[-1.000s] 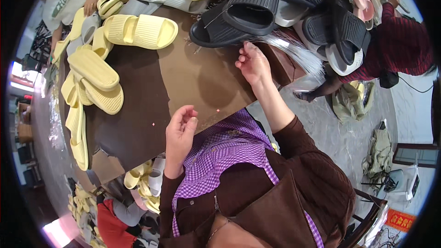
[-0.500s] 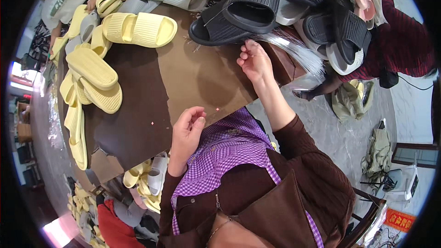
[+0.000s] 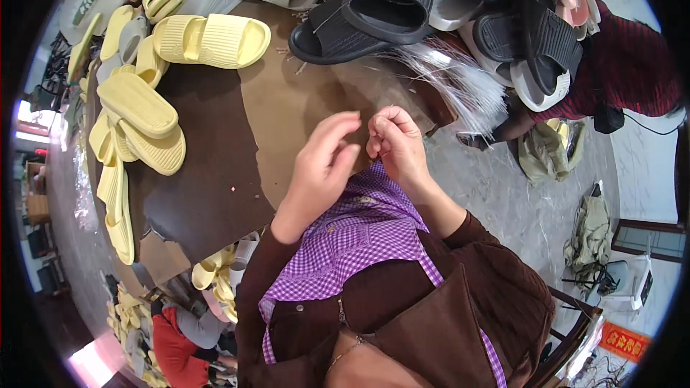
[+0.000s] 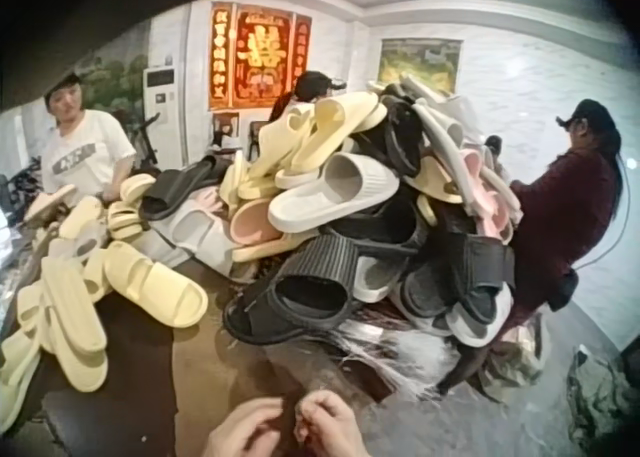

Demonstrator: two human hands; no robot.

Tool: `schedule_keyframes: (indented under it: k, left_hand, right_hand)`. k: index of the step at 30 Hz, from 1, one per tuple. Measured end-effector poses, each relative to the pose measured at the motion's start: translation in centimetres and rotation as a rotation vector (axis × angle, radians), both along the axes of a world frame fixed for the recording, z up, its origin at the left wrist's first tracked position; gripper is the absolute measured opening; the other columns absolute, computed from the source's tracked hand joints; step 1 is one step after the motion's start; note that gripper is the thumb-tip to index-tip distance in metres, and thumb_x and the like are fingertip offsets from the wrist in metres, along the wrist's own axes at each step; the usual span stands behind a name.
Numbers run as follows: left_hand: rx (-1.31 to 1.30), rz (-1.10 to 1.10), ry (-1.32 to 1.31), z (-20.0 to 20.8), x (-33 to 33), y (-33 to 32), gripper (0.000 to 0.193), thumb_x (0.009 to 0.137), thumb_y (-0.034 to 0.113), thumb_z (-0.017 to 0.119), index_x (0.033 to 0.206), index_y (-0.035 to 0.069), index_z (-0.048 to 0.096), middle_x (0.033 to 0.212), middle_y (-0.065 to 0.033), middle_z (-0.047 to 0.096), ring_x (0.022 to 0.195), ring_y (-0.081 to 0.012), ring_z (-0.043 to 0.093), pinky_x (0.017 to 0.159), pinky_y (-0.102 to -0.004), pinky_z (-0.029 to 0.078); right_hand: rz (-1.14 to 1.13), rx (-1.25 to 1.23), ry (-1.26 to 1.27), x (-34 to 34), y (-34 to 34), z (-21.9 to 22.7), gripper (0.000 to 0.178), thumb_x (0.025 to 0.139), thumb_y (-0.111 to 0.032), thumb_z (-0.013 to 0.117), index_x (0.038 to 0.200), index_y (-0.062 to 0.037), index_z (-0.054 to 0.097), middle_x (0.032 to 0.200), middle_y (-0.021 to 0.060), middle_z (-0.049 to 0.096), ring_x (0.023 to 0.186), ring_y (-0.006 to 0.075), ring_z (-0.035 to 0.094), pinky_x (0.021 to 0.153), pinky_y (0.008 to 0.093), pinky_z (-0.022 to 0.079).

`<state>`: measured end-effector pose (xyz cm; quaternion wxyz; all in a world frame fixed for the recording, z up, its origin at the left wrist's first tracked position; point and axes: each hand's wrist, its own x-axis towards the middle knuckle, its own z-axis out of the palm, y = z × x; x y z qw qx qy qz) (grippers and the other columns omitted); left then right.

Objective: The person pairs slippers and connects them together by threading plastic fasteners through them by hand.

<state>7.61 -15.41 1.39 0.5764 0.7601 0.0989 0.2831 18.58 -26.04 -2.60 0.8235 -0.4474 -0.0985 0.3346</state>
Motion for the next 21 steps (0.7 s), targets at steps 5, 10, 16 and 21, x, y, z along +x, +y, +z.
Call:
schedule_keyframes:
  k: [5,10,16,21]
  left_hand:
    - [0.067,-0.081,0.183,-1.1,3.3,-0.8,0.023,0.084,0.003,0.055,0.106,-0.001,0.056,0.095,-0.0180,0.062,0.076,-0.0254,0.064,0.066,-0.0316,0.050]
    - [0.256,-0.003,0.091,-2.1,2.4,-1.3,0.015,0.087,0.005,0.055,0.100,0.000,0.061,0.076,-0.0113,0.063,0.064,-0.0137,0.060,0.058,-0.0264,0.047]
    - [0.208,0.183,0.129,-2.1,-1.4,0.2,0.013,0.089,0.009,0.054,0.096,0.000,0.061,0.080,-0.0099,0.063,0.066,-0.0172,0.060,0.058,-0.0278,0.047]
    - [-0.124,0.519,0.163,-2.4,-9.3,4.9,0.017,0.093,0.013,0.052,0.098,0.001,0.063,0.071,0.0027,0.055,0.054,-0.0018,0.043,0.047,-0.0175,0.032]
  right_hand:
    - [0.066,-0.020,0.056,1.2,-1.3,0.2,0.009,0.090,-0.015,0.056,0.094,-0.0064,0.056,0.072,0.0005,0.051,0.050,0.0074,0.043,0.046,0.0215,0.038]
    - [0.038,0.093,0.254,5.3,-1.9,0.7,0.016,0.093,-0.022,0.053,0.095,-0.0063,0.055,0.068,-0.0025,0.045,0.049,0.0066,0.035,0.045,0.0214,0.032]
    - [-0.009,0.309,0.504,7.8,-1.0,0.4,0.021,0.094,-0.026,0.050,0.095,-0.0056,0.054,0.065,-0.0028,0.040,0.049,0.0070,0.032,0.045,0.0222,0.027]
    - [-0.040,0.468,0.606,8.4,-0.5,0.1,0.020,0.095,-0.024,0.048,0.094,-0.0051,0.053,0.065,-0.0031,0.040,0.048,0.0070,0.032,0.044,0.0225,0.027]
